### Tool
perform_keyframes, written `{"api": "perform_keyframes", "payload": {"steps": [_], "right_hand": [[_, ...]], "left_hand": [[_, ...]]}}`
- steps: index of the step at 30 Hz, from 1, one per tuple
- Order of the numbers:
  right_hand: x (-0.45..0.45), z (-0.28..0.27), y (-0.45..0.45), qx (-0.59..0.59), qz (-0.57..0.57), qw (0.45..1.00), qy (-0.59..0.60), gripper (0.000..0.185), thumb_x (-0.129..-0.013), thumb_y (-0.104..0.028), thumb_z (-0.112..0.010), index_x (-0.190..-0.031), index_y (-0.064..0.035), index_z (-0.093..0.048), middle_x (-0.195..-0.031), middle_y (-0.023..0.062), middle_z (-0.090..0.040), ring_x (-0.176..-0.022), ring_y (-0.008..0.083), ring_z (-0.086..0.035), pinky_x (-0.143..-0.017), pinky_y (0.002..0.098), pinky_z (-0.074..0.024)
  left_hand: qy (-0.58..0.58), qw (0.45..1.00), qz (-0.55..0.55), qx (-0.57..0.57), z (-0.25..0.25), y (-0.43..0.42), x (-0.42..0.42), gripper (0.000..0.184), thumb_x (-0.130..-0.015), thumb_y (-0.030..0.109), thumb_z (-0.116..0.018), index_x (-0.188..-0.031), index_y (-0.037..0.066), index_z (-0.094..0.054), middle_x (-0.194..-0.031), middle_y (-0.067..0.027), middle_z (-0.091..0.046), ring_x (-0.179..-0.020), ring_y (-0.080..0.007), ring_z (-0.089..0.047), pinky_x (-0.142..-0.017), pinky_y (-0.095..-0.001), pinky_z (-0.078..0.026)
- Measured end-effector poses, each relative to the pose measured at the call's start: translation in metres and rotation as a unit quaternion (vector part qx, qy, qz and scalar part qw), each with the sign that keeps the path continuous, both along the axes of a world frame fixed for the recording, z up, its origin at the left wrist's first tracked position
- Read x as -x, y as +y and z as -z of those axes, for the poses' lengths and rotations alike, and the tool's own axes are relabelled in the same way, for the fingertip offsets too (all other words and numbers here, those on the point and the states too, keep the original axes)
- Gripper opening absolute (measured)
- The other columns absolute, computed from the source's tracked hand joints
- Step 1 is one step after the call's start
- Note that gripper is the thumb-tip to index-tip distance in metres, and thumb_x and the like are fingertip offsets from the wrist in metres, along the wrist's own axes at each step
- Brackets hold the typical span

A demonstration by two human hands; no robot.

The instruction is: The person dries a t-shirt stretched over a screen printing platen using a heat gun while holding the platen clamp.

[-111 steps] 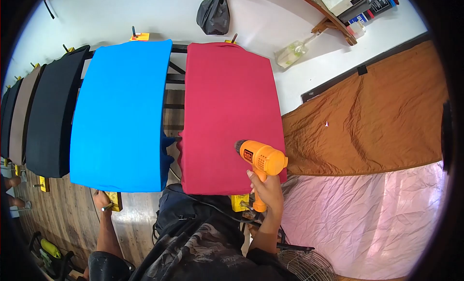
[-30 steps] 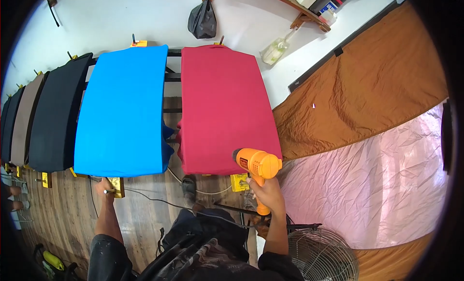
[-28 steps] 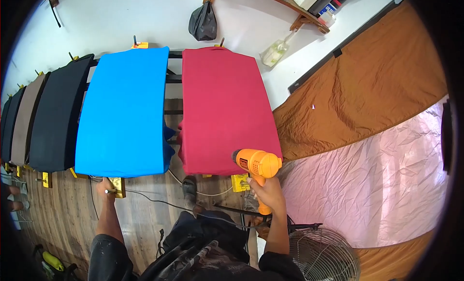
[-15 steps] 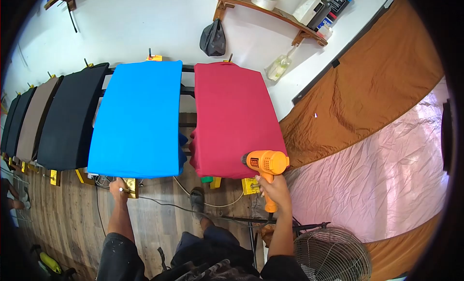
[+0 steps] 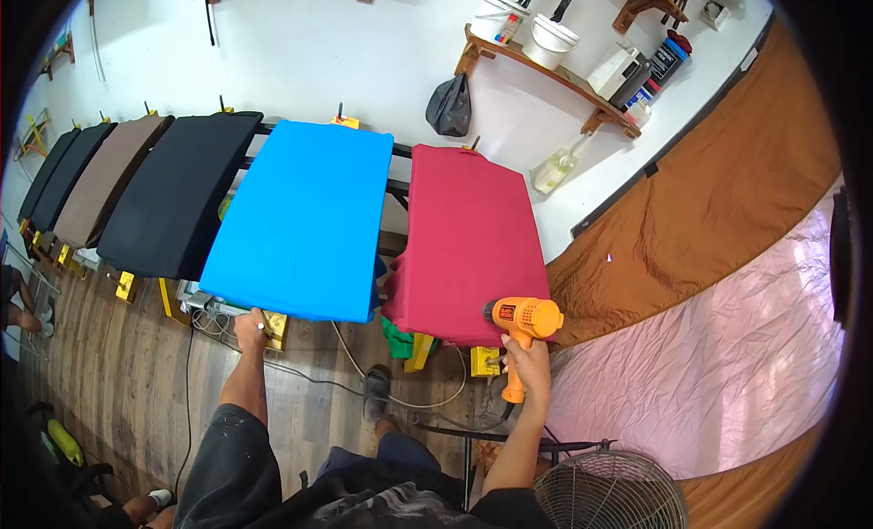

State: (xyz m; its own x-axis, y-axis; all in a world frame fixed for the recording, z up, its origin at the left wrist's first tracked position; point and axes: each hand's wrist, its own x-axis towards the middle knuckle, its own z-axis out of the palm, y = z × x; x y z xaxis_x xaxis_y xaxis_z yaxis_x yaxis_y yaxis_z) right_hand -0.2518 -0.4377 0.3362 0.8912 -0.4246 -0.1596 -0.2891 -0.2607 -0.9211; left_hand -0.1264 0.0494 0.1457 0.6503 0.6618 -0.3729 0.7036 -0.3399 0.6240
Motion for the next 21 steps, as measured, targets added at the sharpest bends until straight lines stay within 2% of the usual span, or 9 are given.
{"api": "perform_keyframes", "payload": {"steps": [4, 9, 13, 16, 20, 21], "right_hand": [[0.004, 0.013, -0.008, -0.005, 0.006, 1.000, -0.001, 0.018, -0.085, -0.012, -0.066, -0.095, -0.0002, -0.057, -0.070, 0.0027, -0.056, -0.053, 0.0111, -0.055, -0.045, 0.0252, -0.0462], [0.002, 0.012, -0.001, 0.000, 0.021, 1.000, 0.001, 0.018, -0.085, -0.013, -0.065, -0.093, 0.0016, -0.059, -0.069, 0.0036, -0.057, -0.054, 0.0115, -0.056, -0.047, 0.0269, -0.0460], [-0.002, 0.003, -0.001, -0.016, -0.011, 1.000, 0.024, 0.019, -0.084, -0.015, -0.067, -0.089, 0.0025, -0.061, -0.070, 0.0048, -0.058, -0.052, 0.0122, -0.057, -0.046, 0.0273, -0.0456], [-0.009, 0.009, 0.002, 0.017, 0.015, 1.000, 0.020, 0.020, -0.084, -0.015, -0.067, -0.090, 0.0029, -0.061, -0.070, 0.0047, -0.058, -0.052, 0.0121, -0.057, -0.046, 0.0272, -0.0457], [-0.019, -0.001, 0.003, -0.001, -0.004, 1.000, 0.025, 0.021, -0.084, -0.015, -0.067, -0.093, 0.0025, -0.060, -0.069, 0.0043, -0.058, -0.053, 0.0120, -0.057, -0.046, 0.0270, -0.0456], [-0.021, 0.002, 0.005, 0.003, 0.008, 1.000, 0.026, 0.021, -0.084, -0.015, -0.067, -0.094, 0.0024, -0.059, -0.069, 0.0042, -0.057, -0.053, 0.0120, -0.057, -0.046, 0.0269, -0.0457]], "left_hand": [[0.008, 1.000, -0.007, -0.017, -0.008, -0.005, -0.004, 0.045, -0.082, 0.034, -0.051, -0.095, -0.007, -0.066, -0.103, -0.0275, -0.064, -0.098, -0.0427, -0.061, -0.083, -0.0481, -0.047], [0.004, 0.999, -0.033, -0.018, -0.007, -0.006, -0.003, 0.052, -0.084, 0.039, -0.052, -0.107, -0.007, -0.062, -0.110, -0.0289, -0.061, -0.104, -0.0433, -0.059, -0.087, -0.0483, -0.046], [0.007, 0.999, -0.031, -0.015, 0.001, -0.004, -0.002, 0.056, -0.085, 0.041, -0.051, -0.108, -0.009, -0.060, -0.113, -0.0291, -0.060, -0.106, -0.0434, -0.058, -0.088, -0.0480, -0.046], [0.021, 0.999, -0.028, -0.023, 0.002, -0.005, -0.003, 0.054, -0.085, 0.040, -0.051, -0.107, -0.008, -0.061, -0.111, -0.0293, -0.061, -0.104, -0.0436, -0.058, -0.087, -0.0480, -0.046], [-0.014, 0.999, -0.036, -0.034, -0.003, -0.009, -0.003, 0.046, -0.085, 0.038, -0.050, -0.101, -0.002, -0.066, -0.106, -0.0256, -0.064, -0.101, -0.0413, -0.060, -0.085, -0.0478, -0.047], [0.022, 0.999, -0.027, -0.038, -0.005, -0.008, -0.006, 0.043, -0.085, 0.036, -0.050, -0.101, -0.001, -0.067, -0.105, -0.0243, -0.065, -0.100, -0.0403, -0.061, -0.085, -0.0478, -0.047]]}}
